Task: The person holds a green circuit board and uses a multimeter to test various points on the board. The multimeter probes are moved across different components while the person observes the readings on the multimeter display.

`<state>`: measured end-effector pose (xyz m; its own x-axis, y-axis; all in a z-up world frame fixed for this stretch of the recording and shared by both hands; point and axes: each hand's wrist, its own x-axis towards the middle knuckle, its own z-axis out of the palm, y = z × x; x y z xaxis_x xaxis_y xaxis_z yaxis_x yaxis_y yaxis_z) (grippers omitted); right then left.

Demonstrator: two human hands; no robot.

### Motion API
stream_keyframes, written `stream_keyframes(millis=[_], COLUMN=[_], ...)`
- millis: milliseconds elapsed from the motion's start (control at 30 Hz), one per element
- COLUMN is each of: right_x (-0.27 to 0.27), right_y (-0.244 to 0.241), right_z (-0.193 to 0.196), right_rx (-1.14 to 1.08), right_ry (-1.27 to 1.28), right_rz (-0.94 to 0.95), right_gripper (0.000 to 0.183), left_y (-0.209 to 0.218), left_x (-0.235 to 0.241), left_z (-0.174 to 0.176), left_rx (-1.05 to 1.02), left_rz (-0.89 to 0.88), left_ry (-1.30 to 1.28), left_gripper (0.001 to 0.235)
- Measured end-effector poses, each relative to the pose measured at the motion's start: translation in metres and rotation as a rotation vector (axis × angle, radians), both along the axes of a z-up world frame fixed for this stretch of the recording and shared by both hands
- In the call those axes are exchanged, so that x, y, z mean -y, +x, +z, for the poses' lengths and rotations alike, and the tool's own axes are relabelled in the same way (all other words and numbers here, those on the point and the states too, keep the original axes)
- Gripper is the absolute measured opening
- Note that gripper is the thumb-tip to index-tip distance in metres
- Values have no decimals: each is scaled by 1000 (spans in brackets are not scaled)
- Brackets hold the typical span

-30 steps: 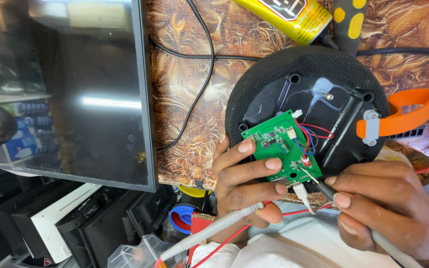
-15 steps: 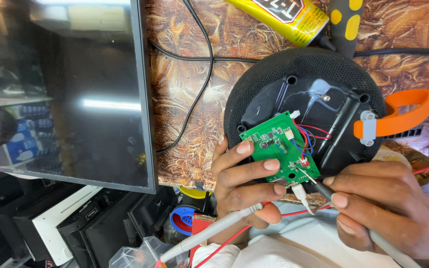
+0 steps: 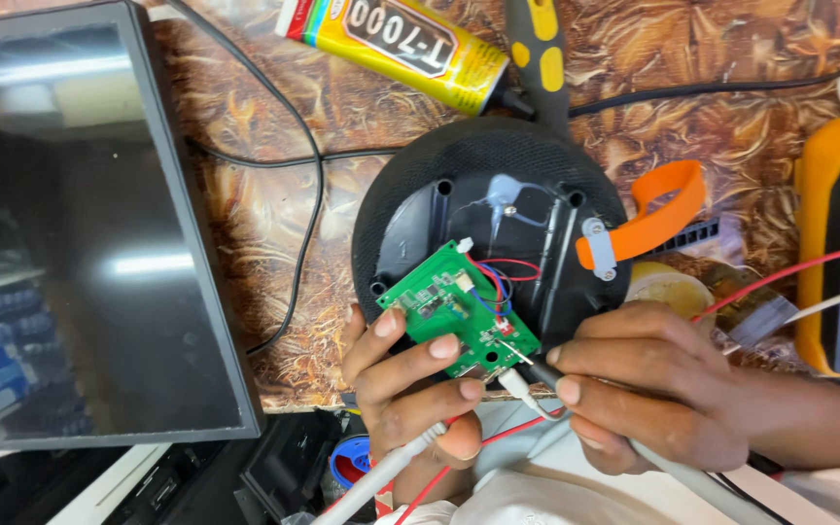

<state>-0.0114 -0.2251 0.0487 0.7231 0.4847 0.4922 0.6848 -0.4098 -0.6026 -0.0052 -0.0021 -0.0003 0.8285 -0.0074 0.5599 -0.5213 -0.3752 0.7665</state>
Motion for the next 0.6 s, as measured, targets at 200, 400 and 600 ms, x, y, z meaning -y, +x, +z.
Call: stream_keyframes(millis=[200,400,600], right_x=[-12,-11,-3], right_y=[-1,-2,-3], right_z=[-5,-8,-2], right_rx=[57,67,3], right_ry=[83,94,41], right_rz=[-136,-133,-37], right_gripper=[17,18,23], left_y=[2,5,-3], left_x=[4,7,4], left_z=[-13,-17,-1], left_rx=[93,141,-21], left_rz=[36,63,35], left_ry=[-37,-66,-3], left_gripper=[39,39,43])
